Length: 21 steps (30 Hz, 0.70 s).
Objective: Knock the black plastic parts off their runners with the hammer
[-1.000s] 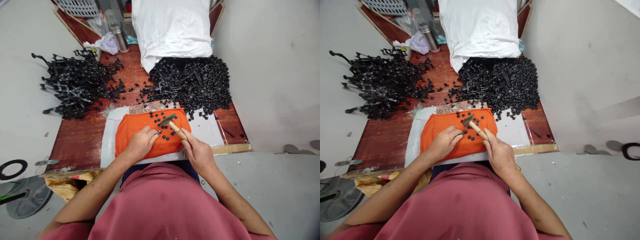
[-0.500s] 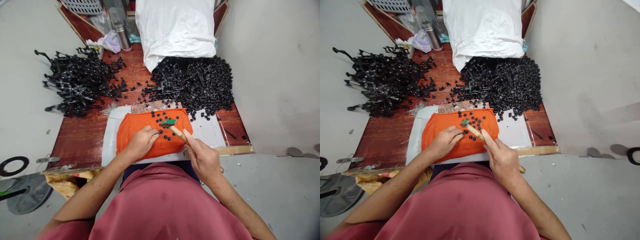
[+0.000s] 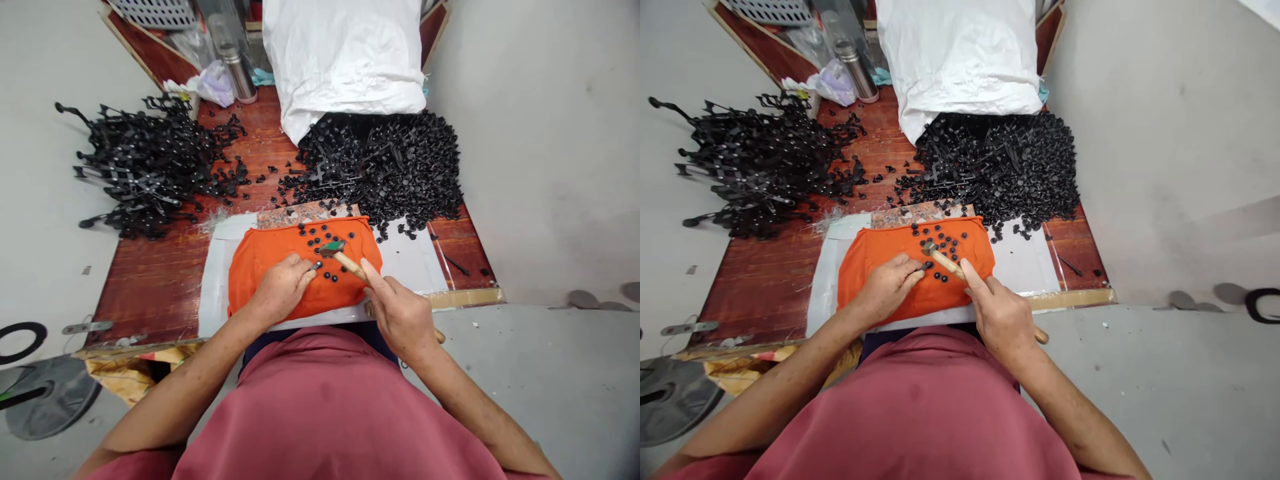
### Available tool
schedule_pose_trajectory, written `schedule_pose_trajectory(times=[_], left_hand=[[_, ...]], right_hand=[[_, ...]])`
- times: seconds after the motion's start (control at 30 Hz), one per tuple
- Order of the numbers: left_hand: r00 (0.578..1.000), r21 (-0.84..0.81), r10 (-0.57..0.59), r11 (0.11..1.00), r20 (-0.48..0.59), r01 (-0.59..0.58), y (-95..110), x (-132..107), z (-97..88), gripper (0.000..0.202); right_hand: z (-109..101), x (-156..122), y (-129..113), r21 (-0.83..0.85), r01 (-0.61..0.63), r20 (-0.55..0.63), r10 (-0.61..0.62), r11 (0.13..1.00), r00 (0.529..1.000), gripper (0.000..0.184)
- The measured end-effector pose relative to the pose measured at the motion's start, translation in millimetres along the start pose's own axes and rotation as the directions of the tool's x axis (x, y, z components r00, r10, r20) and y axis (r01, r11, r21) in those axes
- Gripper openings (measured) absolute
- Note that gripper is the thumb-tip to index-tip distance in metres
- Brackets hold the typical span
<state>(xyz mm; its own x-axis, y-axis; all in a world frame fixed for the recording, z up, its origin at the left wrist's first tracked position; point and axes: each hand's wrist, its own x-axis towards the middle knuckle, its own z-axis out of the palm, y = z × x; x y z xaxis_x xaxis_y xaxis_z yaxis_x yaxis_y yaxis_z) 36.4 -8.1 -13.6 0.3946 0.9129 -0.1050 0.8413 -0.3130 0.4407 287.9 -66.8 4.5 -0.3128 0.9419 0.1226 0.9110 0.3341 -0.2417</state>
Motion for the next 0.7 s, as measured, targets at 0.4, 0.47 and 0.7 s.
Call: schedule_pose_trajectory(times=[0.4, 0.47, 0.7], left_hand=[[0.999, -0.021, -0.038, 0.999, 0.014, 0.038, 2.0, 3.3, 0.9, 0.032], [0.999, -0.079, -0.042, 0.996, 0.005, 0.042, 0.6, 3.2, 0.5, 0.032], [0.959, -0.889, -0.270, 0.413, 0.087, 0.197, -4.6, -5.2, -19.2, 0.030]], right_hand=[[6.5, 3.0, -1.4, -0.028, 0.000, 0.093, 0.003, 1.000, 0.996, 0.051], [7.2, 4.8, -2.3, -0.025, -0.004, 0.141, 0.008, 1.000, 0.990, 0.052], [-3.1, 14.0, -1.9, 0.549, -0.156, 0.009, 0.181, 0.821, 0.984, 0.039]])
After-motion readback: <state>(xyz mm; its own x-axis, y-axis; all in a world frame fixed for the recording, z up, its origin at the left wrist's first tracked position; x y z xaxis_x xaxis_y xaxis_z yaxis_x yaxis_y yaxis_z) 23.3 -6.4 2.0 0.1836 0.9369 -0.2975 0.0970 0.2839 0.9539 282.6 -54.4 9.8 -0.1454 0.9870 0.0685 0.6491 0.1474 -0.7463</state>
